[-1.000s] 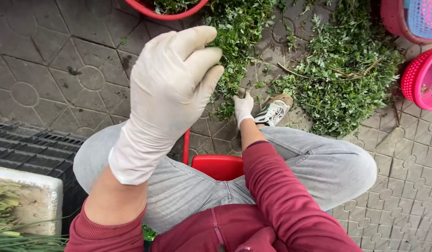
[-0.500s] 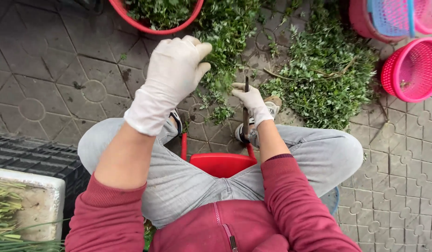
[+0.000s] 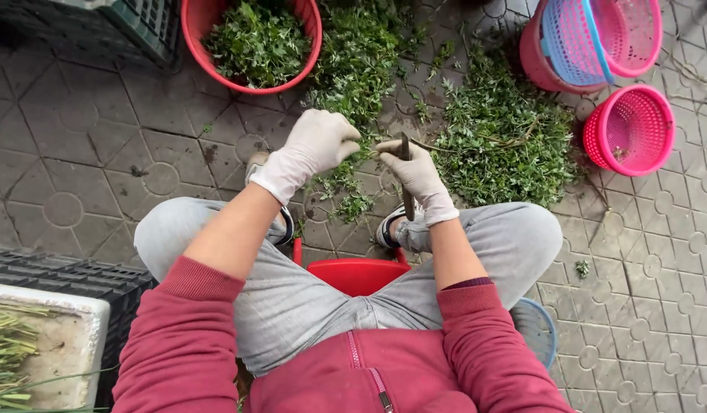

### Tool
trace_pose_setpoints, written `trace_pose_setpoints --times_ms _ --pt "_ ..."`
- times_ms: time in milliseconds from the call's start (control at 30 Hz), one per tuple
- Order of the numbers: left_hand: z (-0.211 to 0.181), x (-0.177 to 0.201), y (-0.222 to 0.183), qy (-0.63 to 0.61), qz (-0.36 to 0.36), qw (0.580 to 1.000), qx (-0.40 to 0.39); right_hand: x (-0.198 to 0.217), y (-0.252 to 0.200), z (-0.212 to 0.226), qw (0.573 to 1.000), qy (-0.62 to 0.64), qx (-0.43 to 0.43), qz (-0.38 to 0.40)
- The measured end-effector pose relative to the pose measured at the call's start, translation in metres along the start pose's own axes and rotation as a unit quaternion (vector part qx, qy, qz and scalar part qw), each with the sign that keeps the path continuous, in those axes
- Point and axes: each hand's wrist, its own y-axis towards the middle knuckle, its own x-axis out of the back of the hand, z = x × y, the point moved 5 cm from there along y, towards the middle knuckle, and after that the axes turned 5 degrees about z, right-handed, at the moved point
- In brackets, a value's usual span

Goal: Trimming the stems of leafy greens using a small knife and collecting them in a bowl.

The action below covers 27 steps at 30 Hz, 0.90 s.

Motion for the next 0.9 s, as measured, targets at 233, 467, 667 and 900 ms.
trace_pose_setpoints --times_ms 233,467,667,900 --pt "-0.014 -0.029 0.009 -0.191 0.065 0.975 0.088 -0.004 -0.012 0.015 0.992 0.124 0.006 -0.035" --pt "0.025 -0.05 0.009 -0.321 0.024 0.914 0.247 -0.037 -0.015 0.021 0.967 0.252 -0.042 -0.026" --pt "-0.013 -0.039 0.006 -0.314 0.054 0.921 0.222 -0.031 0.008 -0.011 0.973 0.206 0.048 -0.096" --pt "-0.006 0.095 -0.004 -0.245 -0.216 0.942 0.082 0.078 0.045 -0.104 0.828 0.478 -0.029 -0.291"
